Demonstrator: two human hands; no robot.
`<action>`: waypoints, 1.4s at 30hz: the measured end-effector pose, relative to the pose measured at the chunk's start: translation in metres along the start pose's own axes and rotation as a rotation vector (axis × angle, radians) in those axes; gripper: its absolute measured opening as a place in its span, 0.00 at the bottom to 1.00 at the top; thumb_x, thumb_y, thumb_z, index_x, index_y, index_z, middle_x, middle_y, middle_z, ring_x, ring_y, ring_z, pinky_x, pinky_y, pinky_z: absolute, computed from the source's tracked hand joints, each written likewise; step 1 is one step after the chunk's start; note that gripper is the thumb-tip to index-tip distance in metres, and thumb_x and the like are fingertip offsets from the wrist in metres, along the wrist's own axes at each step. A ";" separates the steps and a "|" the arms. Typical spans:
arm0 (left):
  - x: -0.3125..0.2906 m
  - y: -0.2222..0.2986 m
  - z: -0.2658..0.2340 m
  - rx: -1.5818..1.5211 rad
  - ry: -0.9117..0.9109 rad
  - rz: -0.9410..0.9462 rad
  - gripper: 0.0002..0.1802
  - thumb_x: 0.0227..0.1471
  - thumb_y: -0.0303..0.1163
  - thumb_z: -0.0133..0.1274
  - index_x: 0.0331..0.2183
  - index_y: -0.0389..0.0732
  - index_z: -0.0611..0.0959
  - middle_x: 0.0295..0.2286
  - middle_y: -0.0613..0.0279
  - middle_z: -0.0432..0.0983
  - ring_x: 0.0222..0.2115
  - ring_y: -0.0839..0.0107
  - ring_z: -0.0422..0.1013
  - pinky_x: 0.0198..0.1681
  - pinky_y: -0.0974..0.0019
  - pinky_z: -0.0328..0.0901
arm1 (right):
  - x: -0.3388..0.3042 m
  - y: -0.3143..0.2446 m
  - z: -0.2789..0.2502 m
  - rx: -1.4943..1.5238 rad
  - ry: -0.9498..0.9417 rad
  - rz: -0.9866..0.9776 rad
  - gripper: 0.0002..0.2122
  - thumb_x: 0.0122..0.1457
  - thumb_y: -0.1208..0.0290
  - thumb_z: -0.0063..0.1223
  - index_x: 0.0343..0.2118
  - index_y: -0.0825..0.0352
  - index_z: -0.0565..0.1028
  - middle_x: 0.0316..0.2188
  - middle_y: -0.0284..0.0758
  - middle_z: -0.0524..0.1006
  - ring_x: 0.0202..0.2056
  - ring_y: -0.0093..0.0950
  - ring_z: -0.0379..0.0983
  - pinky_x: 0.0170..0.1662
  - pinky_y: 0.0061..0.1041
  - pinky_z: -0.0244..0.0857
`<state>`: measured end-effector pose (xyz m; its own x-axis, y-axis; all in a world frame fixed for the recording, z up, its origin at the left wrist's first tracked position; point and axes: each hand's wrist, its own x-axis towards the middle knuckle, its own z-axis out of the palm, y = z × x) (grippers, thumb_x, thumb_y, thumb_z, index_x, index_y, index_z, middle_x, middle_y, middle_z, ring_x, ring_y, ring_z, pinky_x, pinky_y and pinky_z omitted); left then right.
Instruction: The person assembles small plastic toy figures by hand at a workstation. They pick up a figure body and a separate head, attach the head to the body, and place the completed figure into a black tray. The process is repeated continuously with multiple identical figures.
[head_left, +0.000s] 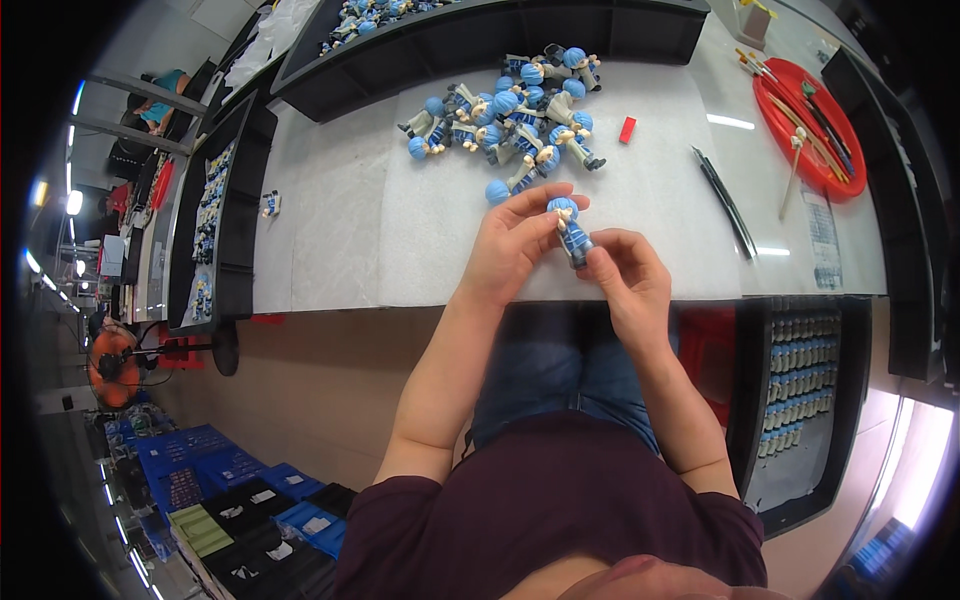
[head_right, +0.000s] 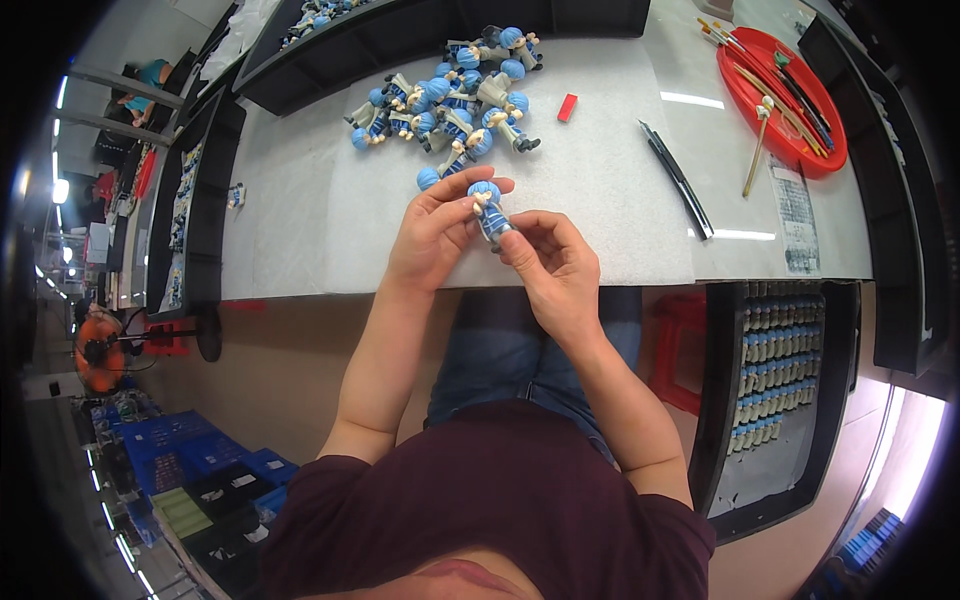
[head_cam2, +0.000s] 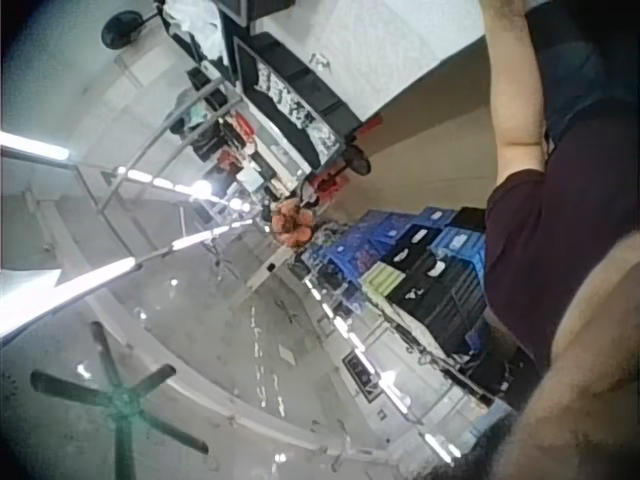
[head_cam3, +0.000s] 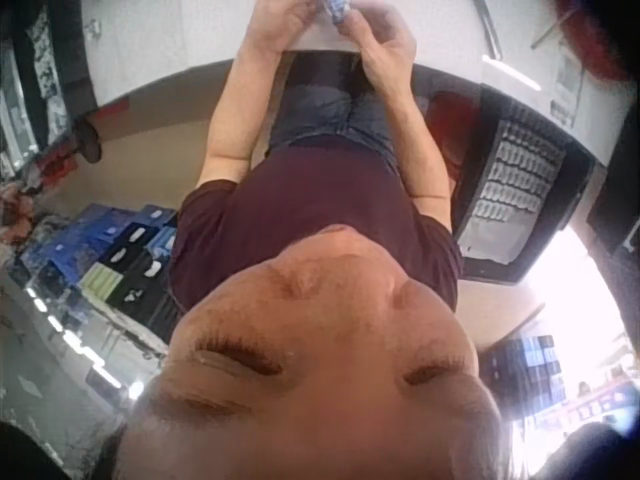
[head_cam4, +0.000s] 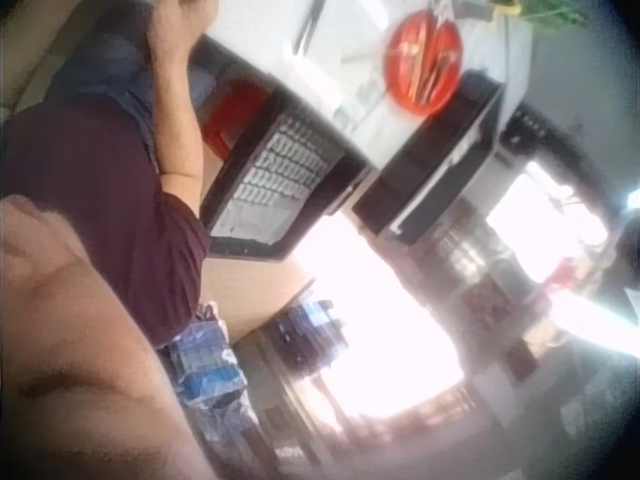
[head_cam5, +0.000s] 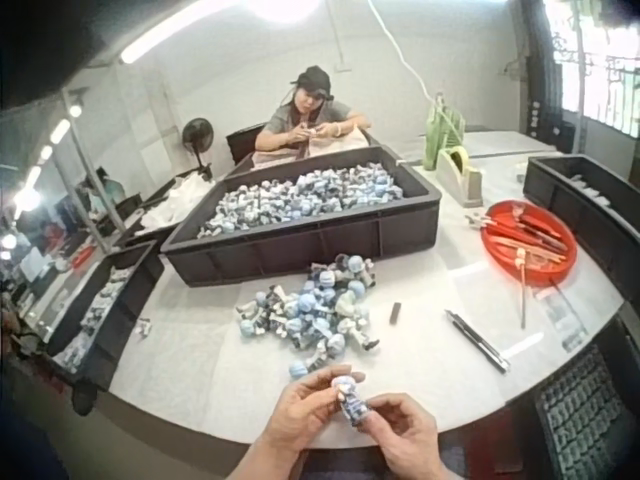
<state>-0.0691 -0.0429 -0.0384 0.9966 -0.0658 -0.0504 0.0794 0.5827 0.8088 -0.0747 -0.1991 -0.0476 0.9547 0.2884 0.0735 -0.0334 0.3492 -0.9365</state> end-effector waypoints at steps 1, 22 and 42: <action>0.000 0.000 -0.001 0.010 -0.001 0.005 0.16 0.48 0.23 0.45 0.42 0.31 0.72 0.38 0.51 0.71 0.35 0.72 0.71 0.39 0.69 0.66 | 0.001 0.002 -0.001 0.020 0.004 0.000 0.09 0.55 0.75 0.48 0.38 0.73 0.68 0.31 0.36 0.72 0.32 0.22 0.70 0.36 0.19 0.66; -0.002 -0.011 -0.007 0.121 -0.069 0.132 0.12 0.41 0.18 0.50 0.33 0.37 0.73 0.34 0.56 0.71 0.36 0.72 0.69 0.42 0.68 0.64 | 0.003 0.002 -0.004 0.050 0.021 -0.004 0.10 0.58 0.73 0.43 0.40 0.72 0.69 0.32 0.36 0.73 0.32 0.22 0.71 0.38 0.19 0.65; -0.005 -0.004 -0.006 -0.047 -0.188 -0.056 0.17 0.40 0.15 0.48 0.37 0.38 0.72 0.36 0.55 0.70 0.38 0.69 0.68 0.43 0.68 0.63 | -0.006 0.012 -0.011 0.126 -0.032 -0.168 0.17 0.48 0.78 0.57 0.41 0.71 0.68 0.36 0.34 0.71 0.39 0.22 0.68 0.43 0.21 0.63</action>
<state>-0.0741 -0.0399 -0.0452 0.9690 -0.2463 0.0196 0.1396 0.6111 0.7791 -0.0775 -0.2062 -0.0629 0.9400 0.2444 0.2382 0.0872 0.5029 -0.8599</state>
